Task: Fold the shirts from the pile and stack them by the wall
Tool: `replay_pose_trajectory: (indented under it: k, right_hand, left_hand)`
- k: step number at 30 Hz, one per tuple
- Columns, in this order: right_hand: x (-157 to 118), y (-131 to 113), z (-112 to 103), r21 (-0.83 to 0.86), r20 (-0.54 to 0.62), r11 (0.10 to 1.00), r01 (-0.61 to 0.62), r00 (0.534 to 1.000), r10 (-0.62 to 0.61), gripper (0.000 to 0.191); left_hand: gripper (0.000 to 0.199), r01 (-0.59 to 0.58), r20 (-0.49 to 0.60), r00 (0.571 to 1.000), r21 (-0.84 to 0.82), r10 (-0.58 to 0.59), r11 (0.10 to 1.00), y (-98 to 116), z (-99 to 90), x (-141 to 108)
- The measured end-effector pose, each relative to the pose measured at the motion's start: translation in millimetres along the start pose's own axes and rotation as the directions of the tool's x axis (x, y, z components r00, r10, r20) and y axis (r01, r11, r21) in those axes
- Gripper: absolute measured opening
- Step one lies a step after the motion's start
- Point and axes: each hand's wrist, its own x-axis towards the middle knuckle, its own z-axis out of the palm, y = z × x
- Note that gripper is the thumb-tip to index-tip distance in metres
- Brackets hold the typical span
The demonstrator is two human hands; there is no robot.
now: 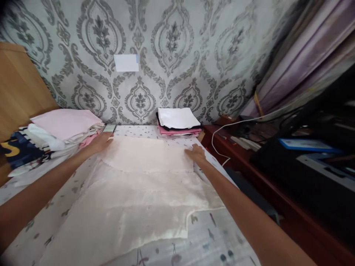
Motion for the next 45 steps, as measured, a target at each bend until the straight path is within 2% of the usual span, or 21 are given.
replay_pose_trajectory:
  k: [3,7,9,12,13,16,18,20,22,24,26,28,32,35,37,39,41,43,45]
  right_hand:
    - [12.4,-1.9,4.3,-0.004,0.102,0.994,-0.106,0.989,0.105,0.031]
    - [18.5,2.2,3.0,0.029,0.214,0.995,-0.092,0.973,0.084,0.014]
    - [19.2,7.1,2.1,0.084,0.14,0.996,-0.045,0.99,0.032,0.014]
    - [17.1,15.0,6.0,0.172,-0.113,0.985,0.012,0.994,0.008,0.021]
    - [15.4,16.2,8.6,0.169,-0.151,0.985,0.019,0.988,0.007,0.022]
    - [7.9,8.2,16.5,0.04,-0.127,0.997,0.062,0.99,-0.057,0.028]
    - [1.8,-10.5,20.9,-0.028,-0.128,0.985,0.168,0.977,-0.17,0.035]
    - [-5.3,-38.6,26.3,-0.023,-0.12,0.945,0.325,0.938,-0.325,0.039]
    - [-14.1,-69.0,34.1,0.025,-0.062,0.868,0.496,0.867,-0.494,0.042]
    - [-23.6,-92.7,43.4,0.07,0.01,0.793,0.605,0.795,-0.607,0.045]
    - [-30.6,-104.5,51.4,0.089,0.056,0.765,0.637,0.764,-0.643,0.047]
    - [-33.2,-106.2,55.7,0.091,0.066,0.766,0.636,0.764,-0.642,0.048]
    - [-32.0,-105.0,50.2,0.071,0.062,0.755,0.652,0.752,-0.656,0.044]
    - [-44.0,-114.1,35.5,0.017,0.022,0.767,0.642,0.766,-0.642,0.038]
    - [-66.2,-122.2,22.4,0.02,-0.001,0.758,0.652,0.758,-0.652,0.037]
    - [-99.5,-127.7,9.4,0.075,0.005,0.714,0.696,0.715,-0.699,0.038]
    - [-138.0,-128.8,-1.4,0.164,0.028,0.637,0.753,0.642,-0.766,0.042]
    - [-174.3,-125.4,-9.4,0.242,0.057,0.562,0.791,0.567,-0.822,0.045]
    - [-203.7,-118.4,-15.7,0.277,0.085,0.536,0.798,0.535,-0.841,0.045]
  left_hand:
    - [0.037,-0.043,0.05,0.998,0.018,0.042,0.999,4.5,16.1,41.9]
    - [0.027,-0.084,0.153,0.985,0.046,0.077,0.995,1.5,20.2,64.2]
    - [0.025,-0.101,0.129,0.987,0.071,0.092,0.992,-2.1,15.5,65.9]
    - [0.029,-0.111,-0.039,0.992,0.124,0.116,0.986,-4.2,12.0,61.5]
    - [0.031,-0.097,-0.083,0.991,0.135,0.109,0.986,-3.3,13.2,58.9]
    - [0.039,-0.027,-0.114,0.993,0.098,0.038,0.995,6.9,22.4,48.1]
    - [0.044,-0.046,-0.106,0.993,0.004,0.046,0.999,21.1,30.8,37.2]
    - [0.048,-0.135,-0.074,0.989,-0.115,0.127,0.984,39.4,38.8,21.0]
    - [0.054,-0.233,0.003,0.971,-0.21,0.239,0.95,55.8,45.7,-1.0]
    - [0.06,-0.273,0.111,0.945,-0.25,0.308,0.929,61.8,50.6,-25.7]
    - [0.064,-0.254,0.195,0.933,-0.236,0.302,0.938,52.2,52.5,-48.3]
    - [0.064,-0.2,0.226,0.944,-0.188,0.24,0.962,29.3,51.4,-64.9]
    - [0.061,-0.102,0.218,0.968,-0.115,0.125,0.988,-20.7,43.8,-79.8]
    - [0.062,-0.046,0.196,0.978,-0.109,0.066,0.993,-30.6,32.3,-89.8]
    - [0.065,-0.046,0.155,0.985,-0.146,0.069,0.988,-21.1,21.9,-104.3]
    - [0.067,-0.116,0.12,0.982,-0.222,0.145,0.968,-4.2,12.7,-126.0]
    - [0.067,-0.239,0.128,0.95,-0.295,0.286,0.925,12.4,7.8,-151.3]
    - [0.063,-0.356,0.159,0.893,-0.32,0.421,0.878,22.0,7.7,-174.3]
    - [0.058,-0.42,0.175,0.859,-0.297,0.481,0.858,22.5,10.9,-190.6]
